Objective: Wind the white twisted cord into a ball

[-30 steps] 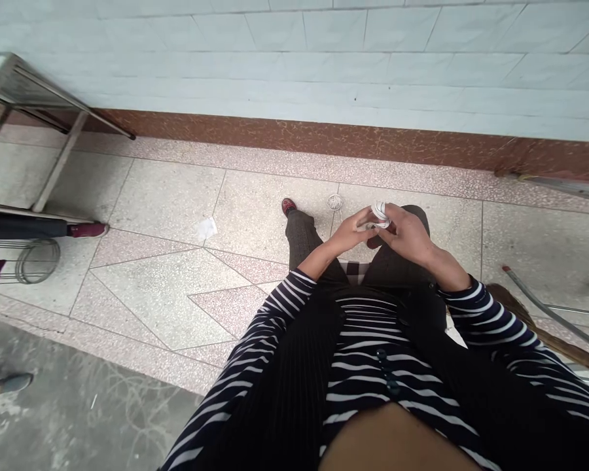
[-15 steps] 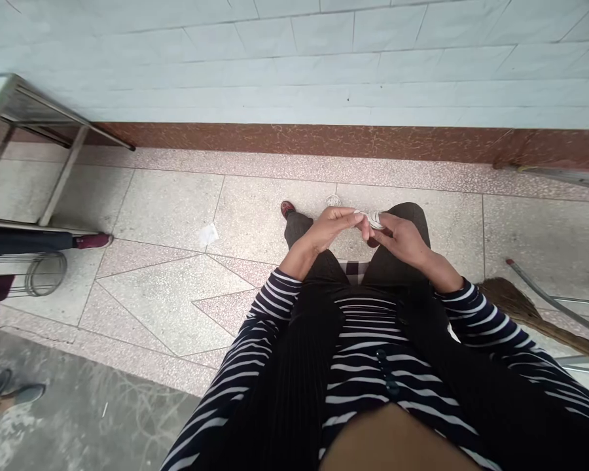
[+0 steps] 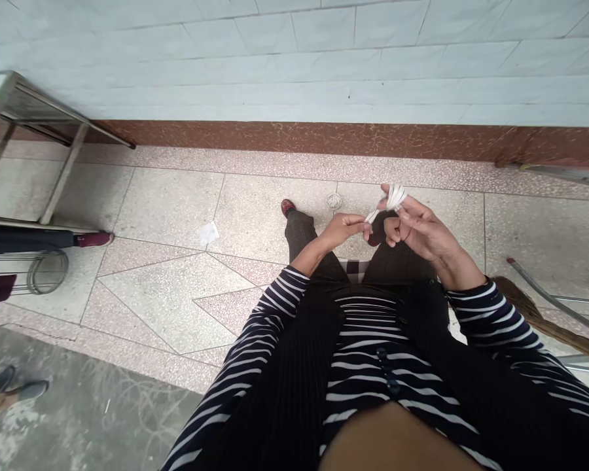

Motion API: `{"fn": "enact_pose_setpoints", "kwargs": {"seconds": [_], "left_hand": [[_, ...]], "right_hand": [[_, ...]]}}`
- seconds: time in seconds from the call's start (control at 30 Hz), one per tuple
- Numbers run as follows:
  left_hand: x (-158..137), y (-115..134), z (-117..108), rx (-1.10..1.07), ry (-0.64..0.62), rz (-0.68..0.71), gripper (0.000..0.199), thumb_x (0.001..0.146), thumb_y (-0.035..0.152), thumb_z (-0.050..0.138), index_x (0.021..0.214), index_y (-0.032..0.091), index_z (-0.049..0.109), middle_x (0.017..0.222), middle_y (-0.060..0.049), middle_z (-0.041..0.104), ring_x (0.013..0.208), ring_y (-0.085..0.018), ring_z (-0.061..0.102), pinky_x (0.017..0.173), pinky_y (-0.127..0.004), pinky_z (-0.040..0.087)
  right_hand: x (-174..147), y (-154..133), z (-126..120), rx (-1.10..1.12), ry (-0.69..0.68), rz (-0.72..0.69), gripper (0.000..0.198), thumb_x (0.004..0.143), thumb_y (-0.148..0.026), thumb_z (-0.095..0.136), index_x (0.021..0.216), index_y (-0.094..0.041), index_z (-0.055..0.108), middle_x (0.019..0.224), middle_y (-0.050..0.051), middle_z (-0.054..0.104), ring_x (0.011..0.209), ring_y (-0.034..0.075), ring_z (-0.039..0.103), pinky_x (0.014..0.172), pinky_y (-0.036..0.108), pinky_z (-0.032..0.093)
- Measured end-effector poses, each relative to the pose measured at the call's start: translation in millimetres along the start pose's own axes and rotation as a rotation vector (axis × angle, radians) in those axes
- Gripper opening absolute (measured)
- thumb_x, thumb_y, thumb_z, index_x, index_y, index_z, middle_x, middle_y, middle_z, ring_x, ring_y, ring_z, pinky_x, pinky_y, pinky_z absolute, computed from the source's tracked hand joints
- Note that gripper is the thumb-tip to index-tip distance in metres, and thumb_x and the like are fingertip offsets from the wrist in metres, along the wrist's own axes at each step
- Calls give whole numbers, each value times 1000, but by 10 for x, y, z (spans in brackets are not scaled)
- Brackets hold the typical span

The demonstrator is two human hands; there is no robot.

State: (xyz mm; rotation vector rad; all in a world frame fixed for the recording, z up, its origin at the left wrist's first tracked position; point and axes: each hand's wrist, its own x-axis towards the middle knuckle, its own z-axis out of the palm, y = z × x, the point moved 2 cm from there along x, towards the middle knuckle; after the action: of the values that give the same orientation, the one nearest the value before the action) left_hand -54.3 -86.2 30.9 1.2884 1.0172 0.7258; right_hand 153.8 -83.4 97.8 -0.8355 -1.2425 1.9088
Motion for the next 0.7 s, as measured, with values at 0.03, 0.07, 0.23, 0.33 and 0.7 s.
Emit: {"fn": "enact_pose_setpoints", "kwargs": {"seconds": [0.03, 0.07, 0.23, 0.33, 0.7], "left_hand": [[-20, -8, 37, 42, -11, -1, 43, 99, 51, 75, 75, 15, 79, 88, -6, 81, 93, -19, 75, 103, -34, 55], [-34, 0, 49, 107, -19, 5, 41, 99, 48, 75, 75, 16, 79, 86, -4, 80, 93, -19, 74, 106, -36, 54], [-55, 248, -170, 511, 36, 142, 21, 102, 31, 72, 86, 21, 82, 94, -1, 81, 99, -19, 73, 140, -51, 28], [-40, 380, -314, 650, 65, 214, 19, 105, 32, 70, 93, 23, 82, 102, -2, 80, 111, -21, 72, 144, -56, 12], [61, -136, -46, 641, 27, 111, 17, 105, 30, 70, 100, 21, 84, 122, -6, 82, 123, -22, 74, 141, -58, 22]], "right_hand": [[37, -14, -33, -87, 1, -6, 75, 90, -56, 86, 159, -37, 61, 151, 7, 62, 67, 8, 59, 61, 30, 60], [74, -2, -74, -198, 0, 3, 86, 88, -56, 87, 165, -38, 54, 160, 8, 56, 69, 9, 61, 63, 31, 61], [118, 289, -225, -775, -45, 212, 93, 81, -44, 88, 165, -22, 54, 139, 15, 69, 64, 13, 62, 61, 33, 57], [-6, 366, -180, -632, -261, 331, 71, 88, -46, 85, 151, -19, 65, 127, 13, 71, 62, 12, 62, 63, 33, 59], [43, 22, -141, -355, -90, 43, 101, 84, -53, 90, 172, -41, 41, 176, 12, 39, 90, 17, 72, 74, 35, 65]]}}
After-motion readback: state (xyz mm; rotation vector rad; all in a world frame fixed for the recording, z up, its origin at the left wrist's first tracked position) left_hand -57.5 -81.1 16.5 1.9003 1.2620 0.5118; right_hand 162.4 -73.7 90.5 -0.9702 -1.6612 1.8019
